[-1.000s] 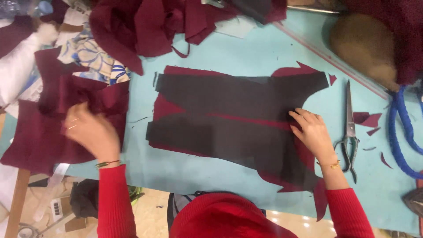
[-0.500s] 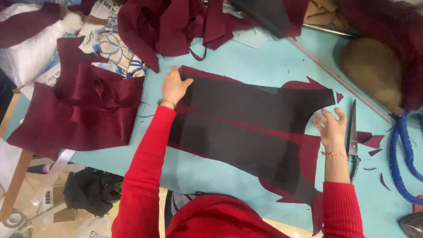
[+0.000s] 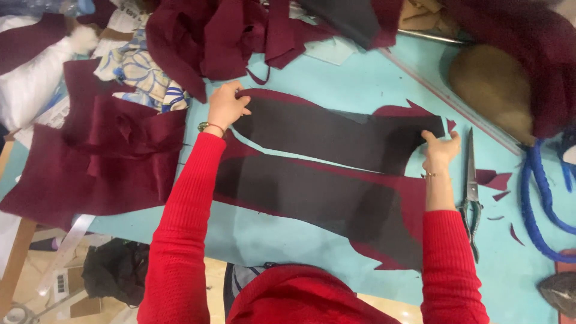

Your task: The person arranges a piece of maroon fabric over a black pattern on a light blue table. They use shears to cut the fabric along the pattern's edges, separating the main piece from the excess material.

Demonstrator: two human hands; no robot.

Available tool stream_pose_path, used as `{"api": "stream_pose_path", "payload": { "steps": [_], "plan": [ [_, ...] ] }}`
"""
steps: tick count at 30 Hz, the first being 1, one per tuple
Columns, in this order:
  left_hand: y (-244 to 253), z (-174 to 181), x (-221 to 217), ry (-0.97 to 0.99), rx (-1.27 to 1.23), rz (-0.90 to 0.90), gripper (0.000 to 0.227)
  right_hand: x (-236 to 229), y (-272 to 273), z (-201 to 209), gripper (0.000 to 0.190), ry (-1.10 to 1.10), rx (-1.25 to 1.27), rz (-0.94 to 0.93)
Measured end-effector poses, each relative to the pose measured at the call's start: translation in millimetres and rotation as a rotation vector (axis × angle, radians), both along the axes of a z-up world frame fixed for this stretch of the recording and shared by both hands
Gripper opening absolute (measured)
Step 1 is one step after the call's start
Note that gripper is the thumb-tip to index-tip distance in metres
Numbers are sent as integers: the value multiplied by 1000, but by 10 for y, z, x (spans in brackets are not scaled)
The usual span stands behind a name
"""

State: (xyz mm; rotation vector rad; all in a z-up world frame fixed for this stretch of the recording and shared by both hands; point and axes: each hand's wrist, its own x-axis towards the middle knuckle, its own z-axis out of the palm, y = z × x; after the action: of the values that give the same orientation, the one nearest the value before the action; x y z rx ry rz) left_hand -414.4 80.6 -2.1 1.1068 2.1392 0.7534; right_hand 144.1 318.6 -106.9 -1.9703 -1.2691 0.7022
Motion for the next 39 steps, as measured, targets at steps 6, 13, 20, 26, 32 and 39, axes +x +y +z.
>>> {"api": "stream_pose_path", "payload": {
  "steps": [6,13,20,26,32,39],
  "plan": [
    [16,-7,32,-58,79,42,11,-52,77,-201,97,185,-73,97],
    [-157,423,157,-364,288,184,50,-220,-3,-62,21,375,27,139],
    [-907,811,390,-251,614,140,34,332,-1199,1229,18,806,50,289],
    [-1607,457,821,-383,215,133,7,858,-2580,1214,12,881,-114,364],
    [-1816,195,994,-103,137,110,26,980,-3081,1017,55,795,-316,-5],
    [-1892,238,1028,-30,207,202,53,783,-3167,1139,47,507,-159,55]
  ]
}}
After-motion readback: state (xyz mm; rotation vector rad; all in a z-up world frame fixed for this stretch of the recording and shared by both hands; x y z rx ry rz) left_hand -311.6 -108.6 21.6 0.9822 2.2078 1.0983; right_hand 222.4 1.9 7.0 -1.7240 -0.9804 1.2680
